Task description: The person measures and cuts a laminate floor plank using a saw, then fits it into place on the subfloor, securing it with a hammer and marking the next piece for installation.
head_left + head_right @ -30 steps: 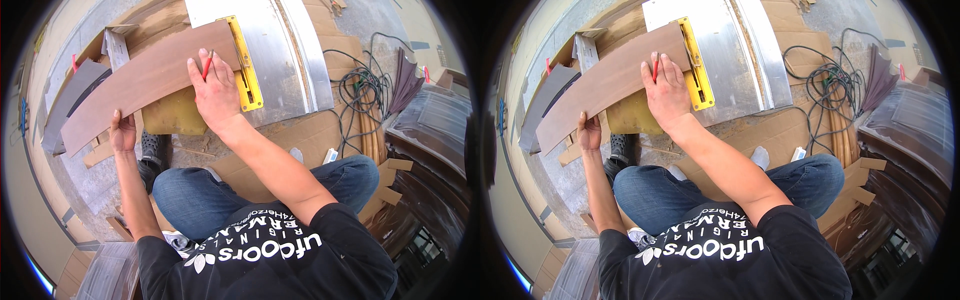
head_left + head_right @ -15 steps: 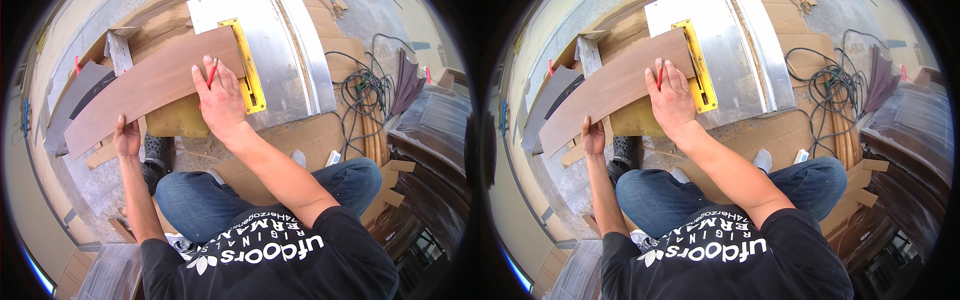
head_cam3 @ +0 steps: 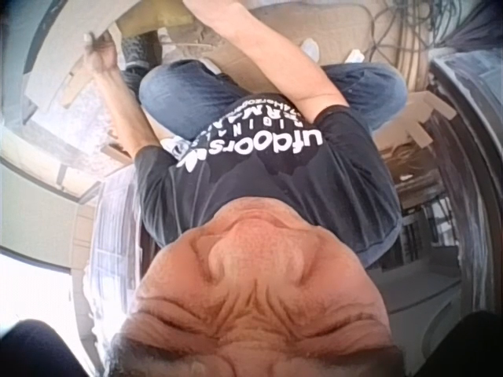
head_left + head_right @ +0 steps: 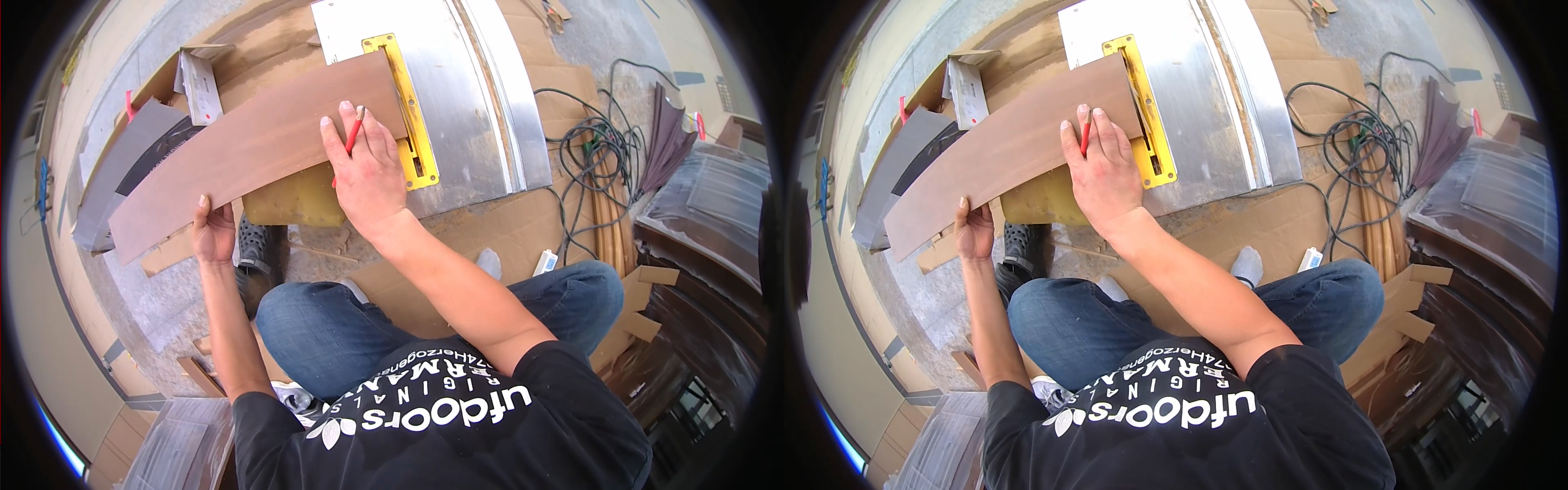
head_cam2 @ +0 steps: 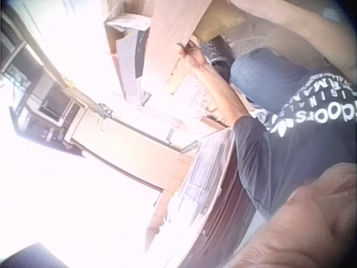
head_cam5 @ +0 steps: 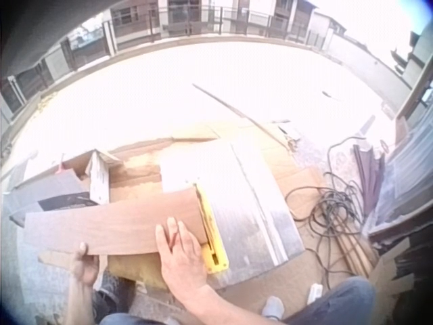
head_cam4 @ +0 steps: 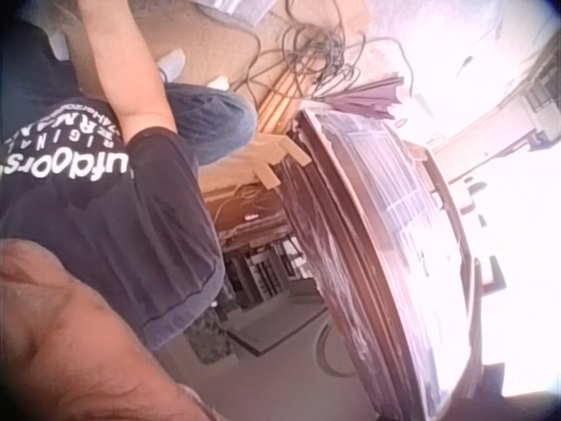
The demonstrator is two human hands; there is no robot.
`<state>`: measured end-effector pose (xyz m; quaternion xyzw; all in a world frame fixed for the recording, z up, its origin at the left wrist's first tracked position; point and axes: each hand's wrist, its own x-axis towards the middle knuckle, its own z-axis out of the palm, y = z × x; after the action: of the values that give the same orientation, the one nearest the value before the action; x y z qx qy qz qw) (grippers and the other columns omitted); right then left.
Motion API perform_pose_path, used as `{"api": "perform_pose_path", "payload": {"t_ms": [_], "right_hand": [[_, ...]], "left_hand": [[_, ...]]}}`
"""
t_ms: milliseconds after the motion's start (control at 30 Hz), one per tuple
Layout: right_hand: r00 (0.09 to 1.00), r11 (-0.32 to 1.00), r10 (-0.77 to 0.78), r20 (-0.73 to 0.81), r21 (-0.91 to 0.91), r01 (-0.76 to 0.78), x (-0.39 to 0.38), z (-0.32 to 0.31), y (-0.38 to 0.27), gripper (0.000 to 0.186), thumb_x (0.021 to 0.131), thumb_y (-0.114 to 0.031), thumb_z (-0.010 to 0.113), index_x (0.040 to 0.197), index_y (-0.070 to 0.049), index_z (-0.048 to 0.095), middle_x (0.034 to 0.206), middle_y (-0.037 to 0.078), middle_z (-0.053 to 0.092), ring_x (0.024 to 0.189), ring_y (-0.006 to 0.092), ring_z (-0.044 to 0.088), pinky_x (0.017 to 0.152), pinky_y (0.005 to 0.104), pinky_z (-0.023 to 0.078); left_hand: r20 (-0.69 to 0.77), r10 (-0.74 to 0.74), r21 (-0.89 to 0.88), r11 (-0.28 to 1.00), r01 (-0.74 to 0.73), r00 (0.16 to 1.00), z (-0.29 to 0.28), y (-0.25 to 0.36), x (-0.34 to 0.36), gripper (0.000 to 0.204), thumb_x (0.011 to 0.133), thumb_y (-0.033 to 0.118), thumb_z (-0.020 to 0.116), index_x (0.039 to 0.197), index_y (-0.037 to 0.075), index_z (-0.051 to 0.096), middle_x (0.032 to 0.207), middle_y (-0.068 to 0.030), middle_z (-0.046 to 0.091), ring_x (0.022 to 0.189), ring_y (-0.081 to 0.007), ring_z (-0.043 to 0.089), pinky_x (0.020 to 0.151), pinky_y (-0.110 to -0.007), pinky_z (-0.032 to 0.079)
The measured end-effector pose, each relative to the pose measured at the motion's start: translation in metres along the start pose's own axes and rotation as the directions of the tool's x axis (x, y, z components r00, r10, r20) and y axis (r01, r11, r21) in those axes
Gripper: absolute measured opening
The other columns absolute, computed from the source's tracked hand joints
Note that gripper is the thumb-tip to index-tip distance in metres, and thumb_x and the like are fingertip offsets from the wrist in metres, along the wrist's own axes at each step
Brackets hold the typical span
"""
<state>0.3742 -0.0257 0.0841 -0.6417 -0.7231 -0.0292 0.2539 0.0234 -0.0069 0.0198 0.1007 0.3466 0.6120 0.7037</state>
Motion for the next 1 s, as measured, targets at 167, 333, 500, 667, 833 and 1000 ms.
{"api": "perform_pose_path", "payload": {"t_ms": [167, 333, 500, 667, 833, 1000], "right_hand": [[1.000, 1.000, 0.004, 0.000, 0.002, -0.004, -0.003, -0.001, 0.000, 0.045, 0.095, -0.015, 0.057, 0.139, -0.007, 0.062, 0.148, 0.020, 0.059, 0.138, 0.0359, 0.051, 0.117, 0.0450, 0.040], [1.000, 0.999, 0.020, 0.020, 0.040, -0.021, -0.006, -0.004, -0.002, 0.051, 0.092, -0.010, 0.059, 0.142, -0.008, 0.061, 0.151, 0.020, 0.054, 0.138, 0.0371, 0.049, 0.117, 0.0472, 0.039], [0.999, 0.999, 0.029, 0.024, 0.038, -0.029, -0.009, -0.006, -0.003, 0.051, 0.092, -0.010, 0.059, 0.142, -0.008, 0.061, 0.152, 0.019, 0.054, 0.138, 0.0364, 0.049, 0.116, 0.0465, 0.039], [0.999, 0.999, 0.028, 0.020, 0.031, -0.029, -0.010, -0.008, -0.004, 0.050, 0.092, -0.010, 0.059, 0.142, -0.009, 0.061, 0.151, 0.018, 0.055, 0.138, 0.0357, 0.049, 0.116, 0.0454, 0.040], [0.999, 1.000, 0.010, 0.041, -0.021, -0.009, -0.012, -0.010, -0.004, 0.046, 0.095, -0.015, 0.056, 0.140, -0.008, 0.062, 0.151, 0.020, 0.056, 0.139, 0.0343, 0.050, 0.117, 0.0438, 0.040], [0.999, 1.000, 0.014, 0.041, -0.028, -0.013, -0.014, -0.012, -0.004, 0.046, 0.095, -0.015, 0.056, 0.140, -0.009, 0.062, 0.151, 0.019, 0.056, 0.139, 0.0338, 0.050, 0.118, 0.0434, 0.040]], "left_hand": [[-0.023, 0.011, 0.009, 1.000, -0.011, 1.000, 0.001, -0.003, -0.003, 0.026, 0.102, 0.007, 0.065, 0.128, 0.001, 0.066, 0.127, -0.0104, 0.073, 0.121, -0.0231, 0.069, 0.110, -0.041, 0.057], [-0.044, 0.016, 0.026, 1.000, -0.014, 0.999, -0.001, -0.003, -0.008, 0.029, 0.103, 0.009, 0.065, 0.130, 0.001, 0.064, 0.129, -0.0102, 0.072, 0.122, -0.0239, 0.068, 0.109, -0.041, 0.058], [-0.047, 0.014, 0.051, 0.999, -0.012, 0.999, -0.002, -0.004, -0.010, 0.029, 0.103, 0.010, 0.066, 0.130, 0.001, 0.064, 0.130, -0.0110, 0.071, 0.122, -0.0242, 0.068, 0.108, -0.040, 0.059], [-0.044, 0.013, 0.045, 0.999, -0.011, 0.999, -0.008, -0.004, -0.011, 0.029, 0.103, 0.009, 0.065, 0.131, 0.001, 0.064, 0.131, -0.0117, 0.071, 0.123, -0.0248, 0.068, 0.108, -0.041, 0.059], [-0.073, 0.029, 0.052, 0.998, -0.025, 0.997, -0.002, -0.005, -0.016, 0.029, 0.103, 0.009, 0.065, 0.131, 0.001, 0.064, 0.130, -0.0119, 0.071, 0.122, -0.0249, 0.068, 0.107, -0.042, 0.060], [-0.041, 0.008, 0.048, 0.999, -0.006, 0.999, -0.007, -0.005, -0.017, 0.032, 0.102, 0.010, 0.066, 0.133, 0.001, 0.063, 0.132, -0.0118, 0.070, 0.124, -0.0250, 0.067, 0.109, -0.042, 0.058]]}}
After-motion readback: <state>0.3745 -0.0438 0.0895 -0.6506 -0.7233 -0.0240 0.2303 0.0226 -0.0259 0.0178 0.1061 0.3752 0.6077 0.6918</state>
